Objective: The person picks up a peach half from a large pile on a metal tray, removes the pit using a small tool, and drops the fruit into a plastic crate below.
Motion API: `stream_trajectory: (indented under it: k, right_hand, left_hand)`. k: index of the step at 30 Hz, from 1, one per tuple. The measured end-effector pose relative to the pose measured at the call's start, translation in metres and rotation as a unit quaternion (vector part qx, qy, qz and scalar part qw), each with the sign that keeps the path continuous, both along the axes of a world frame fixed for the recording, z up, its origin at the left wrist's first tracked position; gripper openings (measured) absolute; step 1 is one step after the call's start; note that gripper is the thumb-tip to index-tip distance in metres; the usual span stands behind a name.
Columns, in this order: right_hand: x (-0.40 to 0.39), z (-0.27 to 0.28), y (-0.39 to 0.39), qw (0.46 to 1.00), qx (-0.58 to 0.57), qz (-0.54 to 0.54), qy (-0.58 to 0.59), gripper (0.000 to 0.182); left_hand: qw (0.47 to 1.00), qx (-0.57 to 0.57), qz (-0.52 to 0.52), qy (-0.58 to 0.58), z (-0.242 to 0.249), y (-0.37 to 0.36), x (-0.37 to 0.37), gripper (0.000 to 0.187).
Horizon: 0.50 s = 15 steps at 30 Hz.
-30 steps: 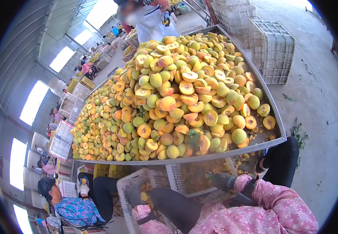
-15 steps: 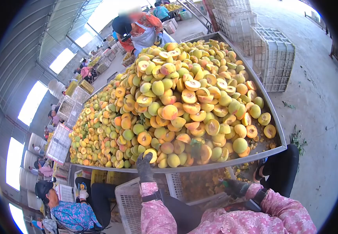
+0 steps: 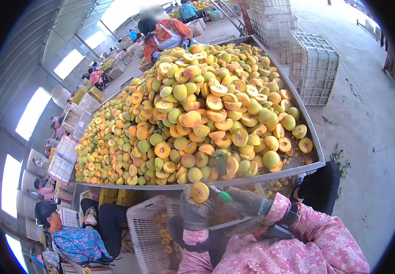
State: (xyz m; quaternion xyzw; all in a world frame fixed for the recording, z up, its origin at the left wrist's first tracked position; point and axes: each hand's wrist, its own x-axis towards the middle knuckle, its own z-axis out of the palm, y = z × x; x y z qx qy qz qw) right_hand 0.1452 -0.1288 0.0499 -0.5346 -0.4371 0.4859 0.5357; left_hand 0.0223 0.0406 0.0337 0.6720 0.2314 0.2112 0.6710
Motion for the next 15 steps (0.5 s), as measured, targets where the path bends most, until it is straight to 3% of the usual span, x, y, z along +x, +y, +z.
stream_trajectory:
  k: [1,2,5,7,8,9,10,11,13,15]
  right_hand:
    - [-0.001,-0.001,-0.001,1.0,0.024,-0.01,-0.006,0.029]
    - [-0.001,-0.002,-0.003,1.0,0.022,-0.012,-0.007,0.029]
    - [0.0,-0.01,-0.008,0.999,0.015,-0.013,-0.043,0.027]
    - [-0.002,-0.02,-0.011,0.985,-0.021,0.011,0.168,0.028]
    - [-0.003,-0.033,-0.013,0.985,-0.021,0.01,0.169,0.028]
    - [-0.003,-0.048,-0.012,0.999,0.032,-0.011,-0.027,0.028]
    - [-0.002,-0.06,-0.013,0.971,0.084,-0.032,-0.223,0.028]
    - [-0.003,-0.052,-0.013,0.971,0.082,-0.033,-0.222,0.028]
    - [-0.005,-0.025,-0.01,0.941,0.044,-0.047,-0.333,0.036]
    - [-0.005,-0.017,-0.01,0.942,0.028,-0.03,-0.333,0.04]
  left_hand:
    - [0.933,-0.336,-0.022,-0.127,0.013,-0.009,0.002,0.062]
    - [0.74,-0.628,-0.042,-0.235,0.02,-0.016,0.004,0.064]
    - [0.757,-0.61,-0.039,-0.232,0.018,-0.025,0.004,0.063]
    - [0.764,-0.602,-0.033,-0.23,0.015,-0.03,0.004,0.063]
    - [0.877,-0.448,-0.041,-0.172,0.008,-0.031,0.002,0.061]
    - [0.954,-0.275,-0.049,-0.107,0.001,-0.033,0.001,0.059]
    - [0.954,-0.276,-0.05,-0.106,-0.01,-0.032,0.0,0.059]
    - [0.937,-0.321,-0.05,-0.13,-0.022,-0.031,-0.001,0.058]
    - [0.916,-0.367,-0.05,-0.152,-0.024,-0.034,0.001,0.058]
    - [0.776,-0.606,0.017,-0.175,-0.007,-0.041,0.006,0.057]
